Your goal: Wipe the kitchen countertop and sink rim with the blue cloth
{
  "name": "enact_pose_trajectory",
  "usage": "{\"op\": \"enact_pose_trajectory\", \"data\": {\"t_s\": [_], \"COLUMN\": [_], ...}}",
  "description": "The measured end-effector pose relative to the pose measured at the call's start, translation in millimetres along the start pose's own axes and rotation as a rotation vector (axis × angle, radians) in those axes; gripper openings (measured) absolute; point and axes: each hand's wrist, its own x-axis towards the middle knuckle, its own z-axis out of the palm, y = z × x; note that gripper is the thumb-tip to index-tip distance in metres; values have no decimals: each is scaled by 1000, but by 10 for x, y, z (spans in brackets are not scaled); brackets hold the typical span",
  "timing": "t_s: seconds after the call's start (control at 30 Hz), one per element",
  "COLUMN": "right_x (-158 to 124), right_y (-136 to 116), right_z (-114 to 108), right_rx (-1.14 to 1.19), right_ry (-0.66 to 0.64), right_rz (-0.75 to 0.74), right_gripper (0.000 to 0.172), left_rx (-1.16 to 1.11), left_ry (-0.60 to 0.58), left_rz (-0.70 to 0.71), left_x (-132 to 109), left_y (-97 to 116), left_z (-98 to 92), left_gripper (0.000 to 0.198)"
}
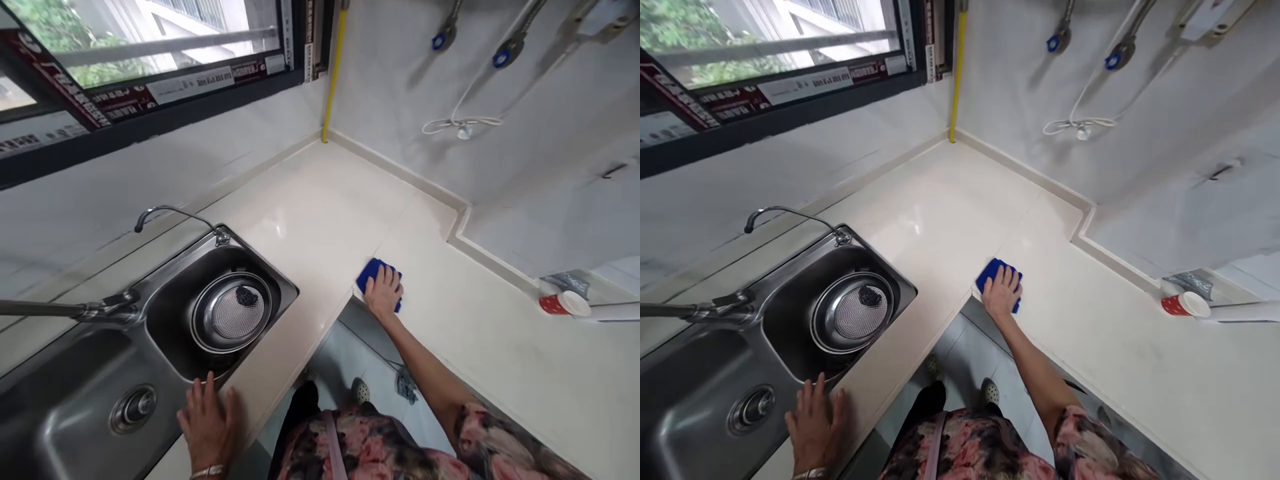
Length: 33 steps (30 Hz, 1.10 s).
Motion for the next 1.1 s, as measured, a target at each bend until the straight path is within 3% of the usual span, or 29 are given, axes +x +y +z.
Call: {"op": "enact_pose_trajectory", "data": {"t_s": [0.13, 0.3, 0.43, 0.53, 0.63, 0.73, 0.87, 1.0, 1.1], "right_x": [-301, -1361, -2161, -2377, -2276, -1950, -1186, -269, 90], "right_y": [-891, -1760, -2000, -1944, -1772, -1506, -900, -170, 106], "right_z": [158, 45, -99, -105, -23, 44, 43, 168, 337], "right_rx": [-52, 35, 301, 437, 489, 478, 393, 304, 259], "right_ry": [-188, -503, -654, -672, -643, -574, -430, -197, -70], "right_rz": [-183, -583, -951, -1092, -1157, -1116, -978, -899, -854], "right_gripper": [62, 63, 64, 58, 51, 46, 40, 41, 45], "left_rx": [27, 79, 127, 141, 119, 86, 68, 142, 165], "left_ry": [-30, 80, 113, 139, 180, 232, 306, 456, 518], "left_rz": [-124, -230, -246, -278, -336, -406, -489, -592, -666], "left_x": [-175, -434, -642, -780, -853, -865, -929, -1131, -1264], "left_y": [-306, -569, -732, -778, -748, -700, -764, -1048, -1270], "left_z": [-180, -304, -345, -352, -321, -295, -366, -496, -505], "left_gripper": [84, 84, 84, 82, 81, 80, 75, 69, 68]}}
